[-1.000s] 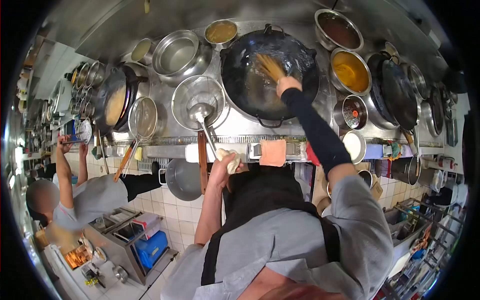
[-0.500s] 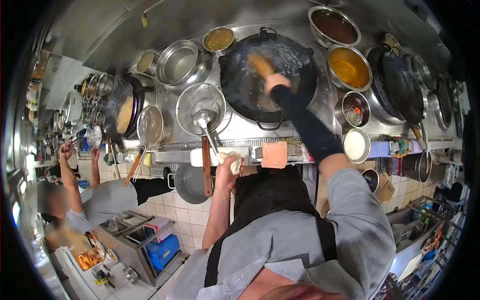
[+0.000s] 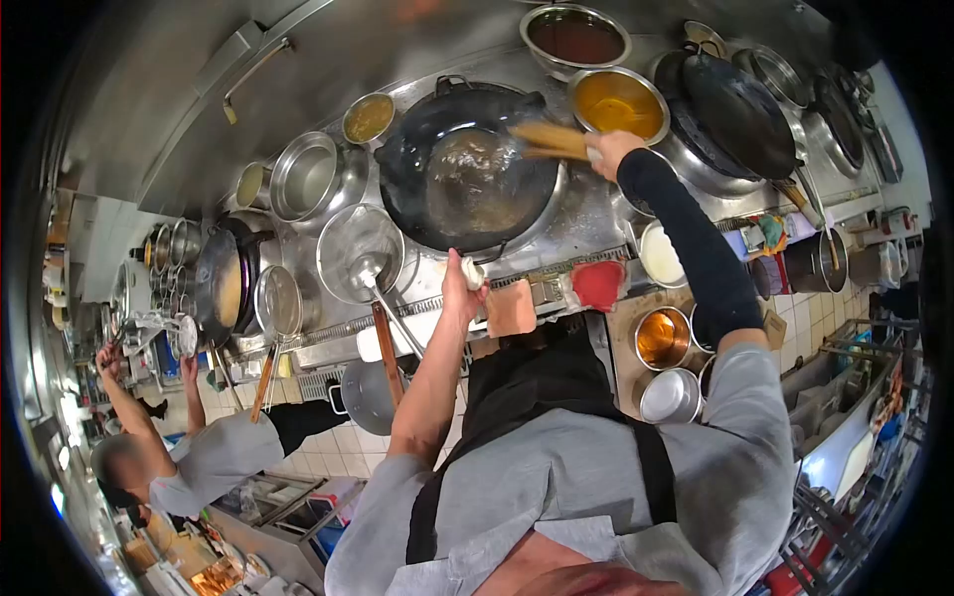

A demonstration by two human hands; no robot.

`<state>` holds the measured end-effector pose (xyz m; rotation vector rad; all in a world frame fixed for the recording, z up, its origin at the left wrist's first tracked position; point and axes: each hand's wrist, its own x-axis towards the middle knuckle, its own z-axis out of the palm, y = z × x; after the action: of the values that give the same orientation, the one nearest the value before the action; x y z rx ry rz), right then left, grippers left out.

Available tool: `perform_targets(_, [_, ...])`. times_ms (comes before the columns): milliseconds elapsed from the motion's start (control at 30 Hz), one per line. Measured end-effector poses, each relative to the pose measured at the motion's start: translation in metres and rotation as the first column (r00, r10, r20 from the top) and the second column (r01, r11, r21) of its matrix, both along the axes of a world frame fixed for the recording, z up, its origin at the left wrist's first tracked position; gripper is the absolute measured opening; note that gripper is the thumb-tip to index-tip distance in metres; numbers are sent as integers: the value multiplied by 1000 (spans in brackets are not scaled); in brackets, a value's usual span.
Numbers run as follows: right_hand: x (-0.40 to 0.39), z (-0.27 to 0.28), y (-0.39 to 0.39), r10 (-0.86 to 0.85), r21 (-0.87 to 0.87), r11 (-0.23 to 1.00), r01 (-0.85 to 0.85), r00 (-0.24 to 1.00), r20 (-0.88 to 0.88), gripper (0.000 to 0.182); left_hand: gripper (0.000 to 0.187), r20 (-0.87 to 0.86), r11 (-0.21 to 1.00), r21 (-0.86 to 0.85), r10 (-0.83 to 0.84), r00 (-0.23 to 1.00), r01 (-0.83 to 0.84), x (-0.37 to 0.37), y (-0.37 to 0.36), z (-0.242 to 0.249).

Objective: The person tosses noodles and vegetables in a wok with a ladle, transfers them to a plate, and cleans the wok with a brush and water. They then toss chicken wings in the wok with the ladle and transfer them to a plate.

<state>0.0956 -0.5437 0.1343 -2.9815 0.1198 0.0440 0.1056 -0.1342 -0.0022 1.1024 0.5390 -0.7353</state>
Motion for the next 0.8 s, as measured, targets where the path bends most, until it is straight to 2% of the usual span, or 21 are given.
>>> perform_targets(100, [-30, -22, 10, -304, 235, 938, 256, 932, 198, 40, 42, -59, 999, 26, 36, 998, -34, 16, -25, -13])
perform_targets(133, [-47, -43, 19, -386, 343, 891, 298, 895, 223, 43, 29, -69, 999, -11, 51, 996, -52, 20, -27, -13])
perform_targets(167, [-69, -63, 35, -485, 491, 810, 323, 838, 249, 50, 27, -52, 999, -13, 43, 998, -44, 22, -28, -16])
perform_targets(200, [-90, -103, 51, -546, 595, 768, 236, 727, 416, 57, 26, -38, 999, -15, 39, 999, -40, 22, -28, -21])
perform_targets(233, [-113, -137, 68, -561, 641, 757, 122, 624, 544, 57, 24, -25, 999, -17, 38, 999, -38, 21, -28, -25])
perform_targets(267, [-142, -128, 92, -690, 915, 387, 111, 693, 208, 53, 24, 5, 994, 4, 107, 994, -107, 16, -29, -22])
perform_targets(300, [-171, -115, 117, -725, 984, -73, 163, 669, -164, 49, 25, 1, 993, -10, 114, 994, -114, 10, -29, -17])
perform_targets(333, [-191, -144, 129, -768, 982, -154, 108, 613, -188, 49, 26, -3, 992, -20, 123, 992, -123, 1, -25, -9])
perform_targets(367, [-212, -182, 133, -787, 990, -78, 121, 602, -135, 50, 28, -3, 991, -28, 133, 991, -133, -5, -19, -5])
perform_targets(400, [-226, -141, 145, -760, 962, -214, 169, 590, -272, 51, 29, -5, 990, -54, 133, 991, -133, -10, -11, -10])
perform_targets(500, [-251, -146, 145, -712, 910, -342, 233, 568, -413, 54, 27, 33, 982, -20, 187, 982, -187, -27, -4, -2])
perform_targets(533, [-255, -157, 141, -704, 912, -347, 219, 581, -408, 55, 20, 64, 985, 12, 173, 983, -174, -31, -1, 1])
perform_targets(667, [-259, -181, 118, -687, 923, -296, 246, 616, -385, 55, 17, 149, 981, 94, 157, 976, -172, -44, 15, 27])
perform_targets(767, [-260, -155, 105, -612, 888, -358, 289, 646, -457, 56, 17, 208, 973, 204, 64, 976, -107, -47, 34, 45])
perform_targets(800, [-261, -151, 101, -585, 875, -394, 283, 657, -476, 57, 12, 222, 957, 254, 85, 971, -142, -49, 29, 60])
